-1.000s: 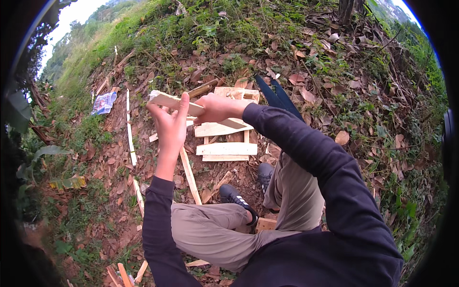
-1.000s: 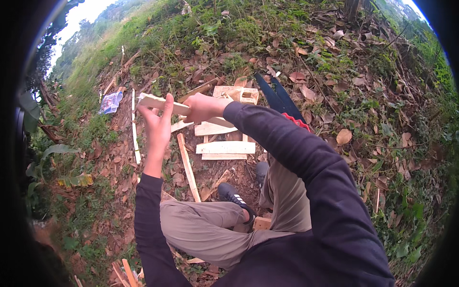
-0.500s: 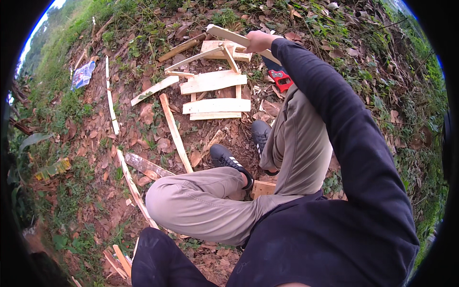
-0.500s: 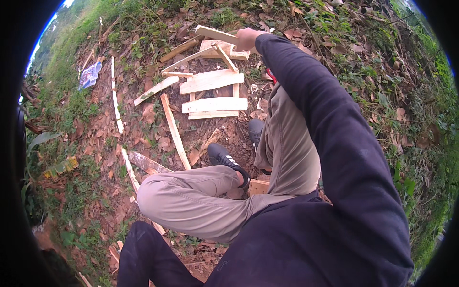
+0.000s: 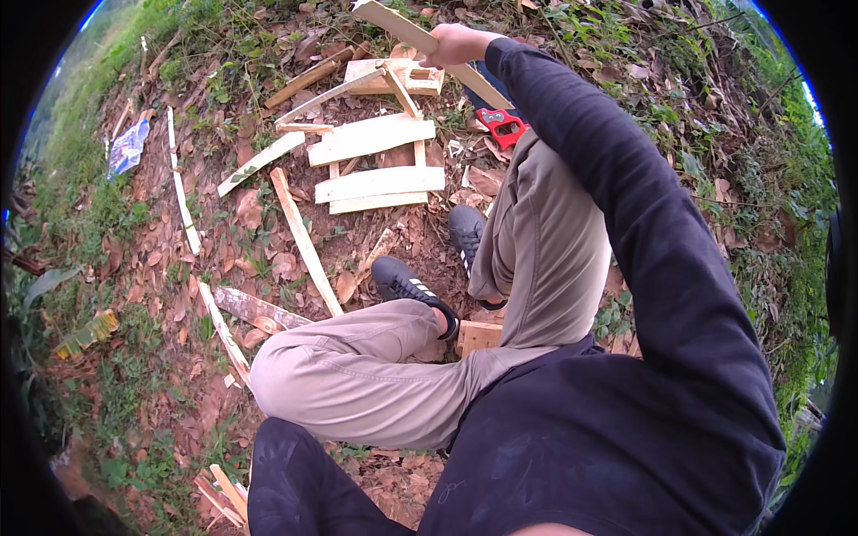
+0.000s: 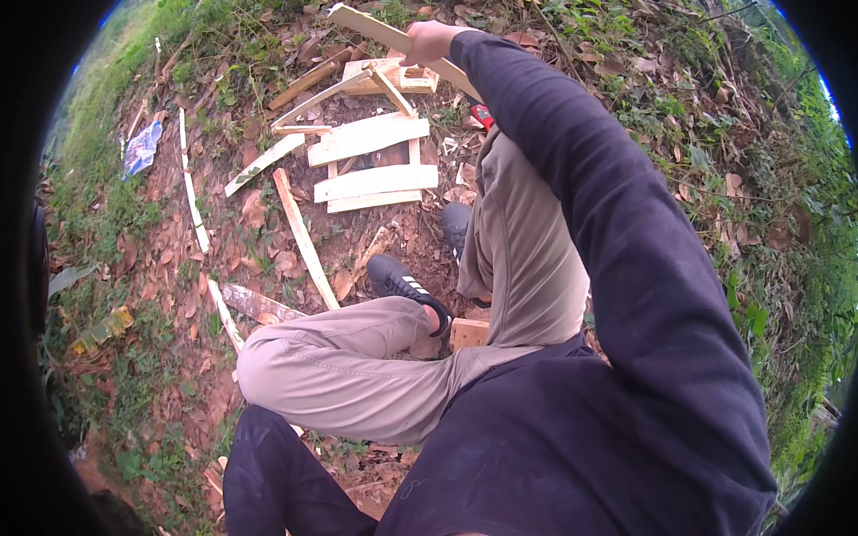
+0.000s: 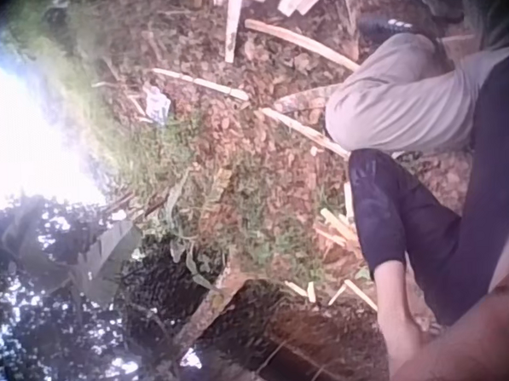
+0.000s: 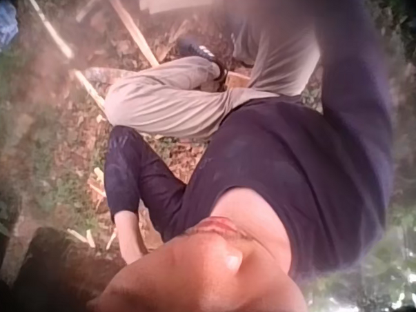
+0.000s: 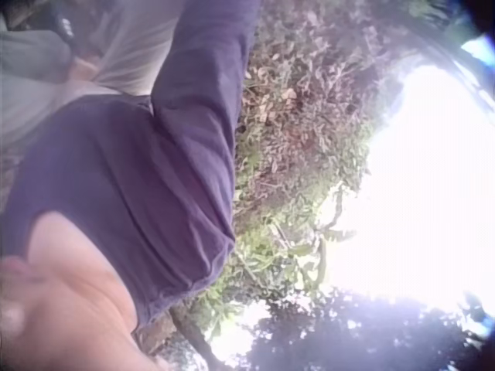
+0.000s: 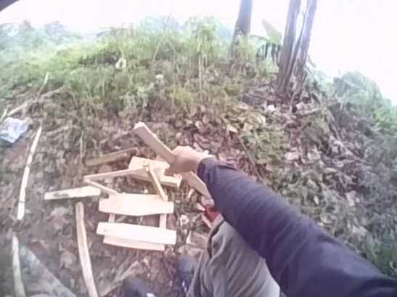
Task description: The person uses a hand saw to cut wooden planks into smaller pieces while sitting on the ground. They repeatedly position planks, saw them, and stack the cut pieces nearby.
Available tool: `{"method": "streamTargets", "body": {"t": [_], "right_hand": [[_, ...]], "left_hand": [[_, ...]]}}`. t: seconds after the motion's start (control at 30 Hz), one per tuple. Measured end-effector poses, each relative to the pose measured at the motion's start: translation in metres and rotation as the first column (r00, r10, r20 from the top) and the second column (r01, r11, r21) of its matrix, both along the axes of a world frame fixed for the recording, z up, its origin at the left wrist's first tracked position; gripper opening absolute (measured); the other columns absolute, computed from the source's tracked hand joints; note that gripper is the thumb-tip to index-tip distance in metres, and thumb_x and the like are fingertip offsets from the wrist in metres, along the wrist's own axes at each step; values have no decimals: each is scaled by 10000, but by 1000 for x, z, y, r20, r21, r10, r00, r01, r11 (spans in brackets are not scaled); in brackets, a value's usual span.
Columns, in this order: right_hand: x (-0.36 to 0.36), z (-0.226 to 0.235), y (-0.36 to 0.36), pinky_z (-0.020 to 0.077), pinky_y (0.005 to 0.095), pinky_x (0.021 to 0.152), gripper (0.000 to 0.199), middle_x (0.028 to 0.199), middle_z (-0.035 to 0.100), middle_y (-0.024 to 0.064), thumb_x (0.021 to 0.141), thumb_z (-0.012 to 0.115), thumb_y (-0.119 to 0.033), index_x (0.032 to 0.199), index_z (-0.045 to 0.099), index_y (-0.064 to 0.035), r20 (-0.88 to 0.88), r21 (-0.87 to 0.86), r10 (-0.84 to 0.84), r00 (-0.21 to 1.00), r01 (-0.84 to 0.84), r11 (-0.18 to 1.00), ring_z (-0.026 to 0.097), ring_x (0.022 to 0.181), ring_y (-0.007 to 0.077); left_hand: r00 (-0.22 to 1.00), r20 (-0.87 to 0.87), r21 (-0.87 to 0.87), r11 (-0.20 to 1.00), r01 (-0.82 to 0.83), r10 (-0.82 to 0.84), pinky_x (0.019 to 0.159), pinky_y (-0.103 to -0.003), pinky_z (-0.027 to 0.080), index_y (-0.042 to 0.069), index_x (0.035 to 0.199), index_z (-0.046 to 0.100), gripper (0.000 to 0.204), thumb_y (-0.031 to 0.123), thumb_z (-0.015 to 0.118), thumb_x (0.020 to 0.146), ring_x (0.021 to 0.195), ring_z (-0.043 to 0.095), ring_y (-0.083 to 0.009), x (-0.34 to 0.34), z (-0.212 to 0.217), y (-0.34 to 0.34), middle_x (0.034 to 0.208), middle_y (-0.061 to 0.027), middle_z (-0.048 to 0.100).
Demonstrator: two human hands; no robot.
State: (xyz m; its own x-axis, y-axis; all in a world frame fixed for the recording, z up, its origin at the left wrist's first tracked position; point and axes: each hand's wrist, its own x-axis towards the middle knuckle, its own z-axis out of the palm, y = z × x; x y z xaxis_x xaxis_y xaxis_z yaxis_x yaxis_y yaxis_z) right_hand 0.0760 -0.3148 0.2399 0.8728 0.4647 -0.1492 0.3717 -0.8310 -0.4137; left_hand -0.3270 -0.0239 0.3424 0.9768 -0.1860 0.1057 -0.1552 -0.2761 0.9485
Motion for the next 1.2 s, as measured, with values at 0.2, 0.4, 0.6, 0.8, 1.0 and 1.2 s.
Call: {"method": "streamTargets", "body": {"t": [0.2,0.4,0.6,0.8,1.0,1.2], "right_hand": [[7,-3,5,550,396,784,356,830,742,107,867,750,-422,931,762,-72,75,-63,19,997,-14,998,724,854,261],[50,-43,-11,551,409,695,388,797,721,160,760,768,-457,879,763,-88,221,-194,138,965,-95,976,708,765,301],[41,-34,-11,546,396,712,370,832,729,151,765,758,-436,925,769,-102,165,-98,57,985,-41,994,706,794,294],[34,-29,-9,544,409,738,389,841,728,155,779,745,-457,943,766,-105,135,-140,79,988,-60,988,700,809,318],[38,-30,-15,545,408,739,398,852,727,159,769,748,-459,941,762,-100,154,-180,94,984,-66,981,699,824,318],[34,-25,-10,547,406,730,373,837,726,150,749,756,-438,916,763,-104,139,-140,63,988,-43,989,700,809,306]], "left_hand": [[986,163,-80,996,-32,45,686,-311,503,60,924,521,98,17,575,854,702,560,-147,-10,33,4,797,-7,514],[906,422,-240,968,79,31,676,-315,506,73,916,522,82,21,558,863,699,562,-142,-21,72,6,796,-2,516],[838,546,-280,946,161,19,667,-318,510,87,907,524,73,26,542,872,696,564,-137,-32,100,2,795,3,518],[806,592,-282,939,197,9,658,-322,513,100,899,526,73,30,525,881,692,566,-133,-35,112,-3,794,8,520],[796,606,-292,931,220,2,648,-325,517,114,891,527,82,34,509,890,689,568,-128,-41,117,-4,793,13,521],[784,620,-294,924,243,-9,639,-328,520,127,883,529,97,39,493,899,686,570,-123,-44,123,-7,792,17,523]]}}
